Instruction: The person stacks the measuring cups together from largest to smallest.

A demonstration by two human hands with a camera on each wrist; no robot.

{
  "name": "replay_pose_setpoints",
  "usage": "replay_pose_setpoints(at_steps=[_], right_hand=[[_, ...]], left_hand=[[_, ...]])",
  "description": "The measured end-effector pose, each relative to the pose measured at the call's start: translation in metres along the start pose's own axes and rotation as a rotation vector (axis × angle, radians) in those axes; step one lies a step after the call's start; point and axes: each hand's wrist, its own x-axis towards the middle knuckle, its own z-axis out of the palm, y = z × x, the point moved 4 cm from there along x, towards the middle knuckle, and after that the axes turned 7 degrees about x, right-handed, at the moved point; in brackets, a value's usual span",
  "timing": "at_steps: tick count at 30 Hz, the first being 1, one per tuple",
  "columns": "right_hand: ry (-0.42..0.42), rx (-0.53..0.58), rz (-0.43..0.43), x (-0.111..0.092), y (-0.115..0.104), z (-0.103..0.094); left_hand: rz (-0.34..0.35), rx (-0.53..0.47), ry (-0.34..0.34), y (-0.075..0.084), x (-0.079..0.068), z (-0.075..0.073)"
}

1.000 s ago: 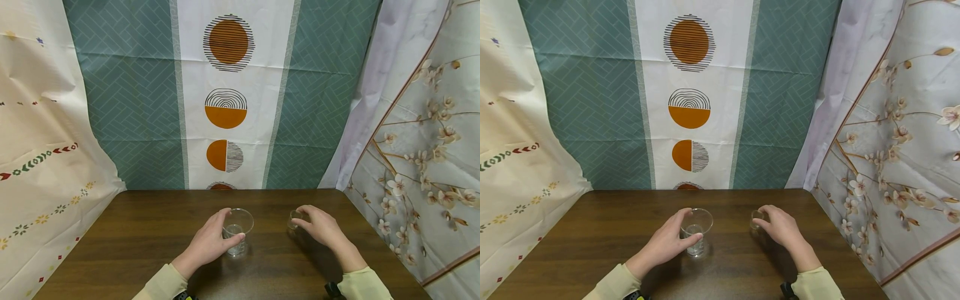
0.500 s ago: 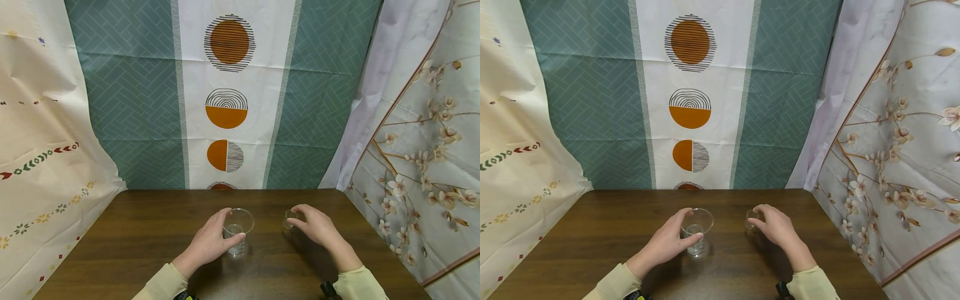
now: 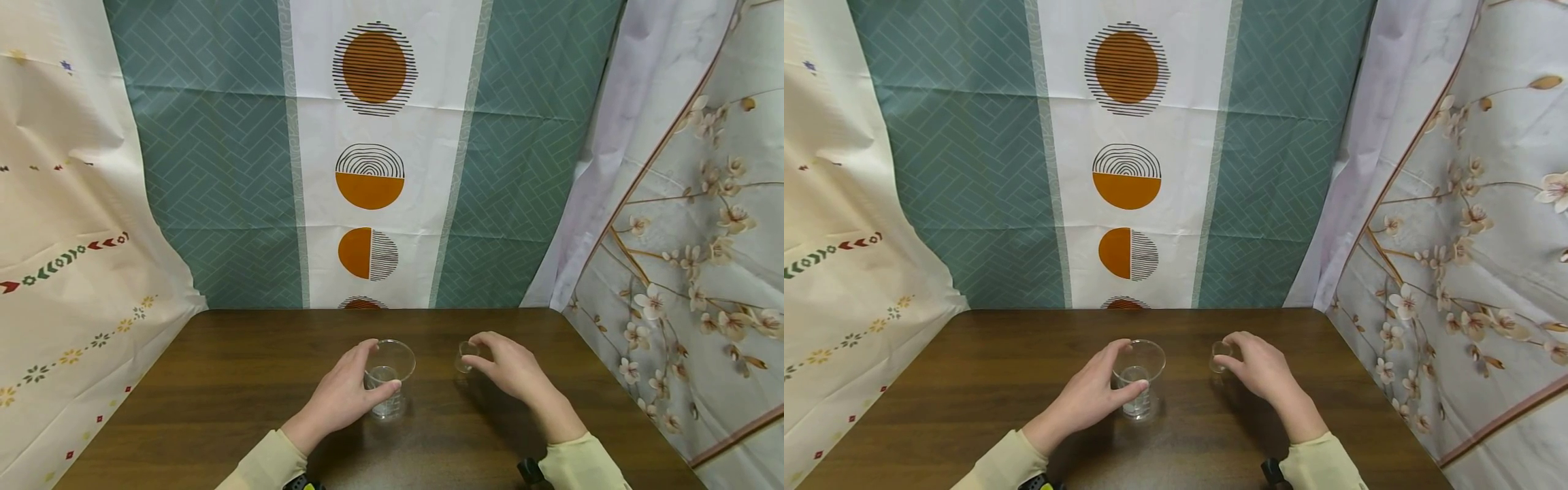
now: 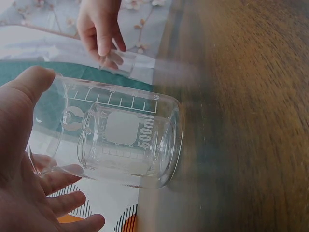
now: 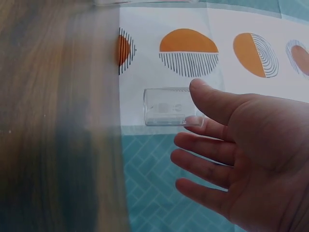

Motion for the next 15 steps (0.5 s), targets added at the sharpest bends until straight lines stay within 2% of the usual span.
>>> replay_pose_setpoints(at_steps=[15], right_hand=[[-0.008, 0.002, -0.01, 0.001, -0.012, -0.001]], left_hand=[[0.002, -0.001, -0.001, -0.001, 0.0, 0.0]])
